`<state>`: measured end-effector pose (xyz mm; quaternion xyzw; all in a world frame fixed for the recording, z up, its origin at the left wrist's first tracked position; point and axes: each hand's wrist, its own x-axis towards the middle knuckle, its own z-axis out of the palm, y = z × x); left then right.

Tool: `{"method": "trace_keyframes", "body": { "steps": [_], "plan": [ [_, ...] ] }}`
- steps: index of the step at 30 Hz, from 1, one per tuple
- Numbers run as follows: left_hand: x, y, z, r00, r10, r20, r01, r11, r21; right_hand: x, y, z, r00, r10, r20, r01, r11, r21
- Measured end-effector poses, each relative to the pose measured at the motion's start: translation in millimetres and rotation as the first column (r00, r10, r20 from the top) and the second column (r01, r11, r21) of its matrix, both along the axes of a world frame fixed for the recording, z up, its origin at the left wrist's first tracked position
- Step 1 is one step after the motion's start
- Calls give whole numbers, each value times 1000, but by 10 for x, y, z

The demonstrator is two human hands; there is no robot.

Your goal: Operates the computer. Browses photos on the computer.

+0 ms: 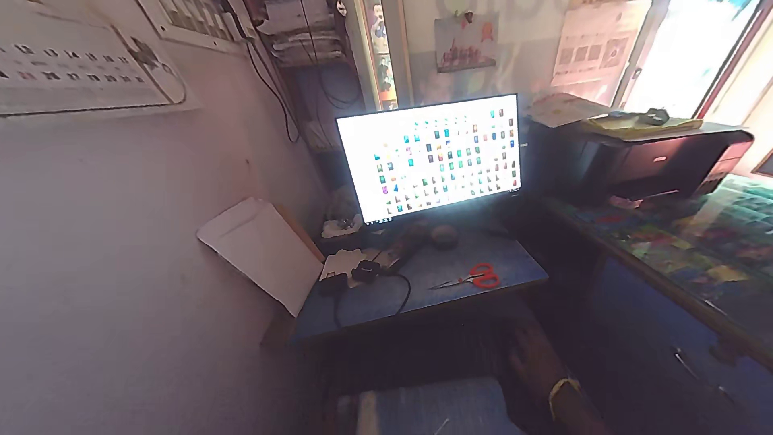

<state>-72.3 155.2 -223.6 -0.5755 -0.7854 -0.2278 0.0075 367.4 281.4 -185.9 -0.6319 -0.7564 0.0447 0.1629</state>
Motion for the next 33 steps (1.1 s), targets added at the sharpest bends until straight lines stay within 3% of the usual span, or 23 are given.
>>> {"method": "trace_keyframes", "body": {
  "steps": [6,10,14,17,24,33],
  "plan": [
    [-10,-17,-71,999,-1,-34,3,998,67,2,17,-12,1000,-5,0,5,1000,-4],
    [-115,71,-302,995,28,-97,-21,997,71,16,15,-27,999,20,-29,-19,1000,22],
    [22,31,21,999,34,0,-34,998,-50,24,22,-19,1000,18,-16,-19,1000,-16],
    [-40,59,-113,1000,31,-2,-31,999,14,-5,0,47,1000,-2,-29,0,998,-57],
    [53,-2,128,997,14,75,-14,1000,-4,-11,-9,90,1000,-9,-10,8,995,-103],
    [-33,48,65,998,-14,53,13,1000,10,-13,27,30,999,12,-33,-11,1000,7]
  ]
}}
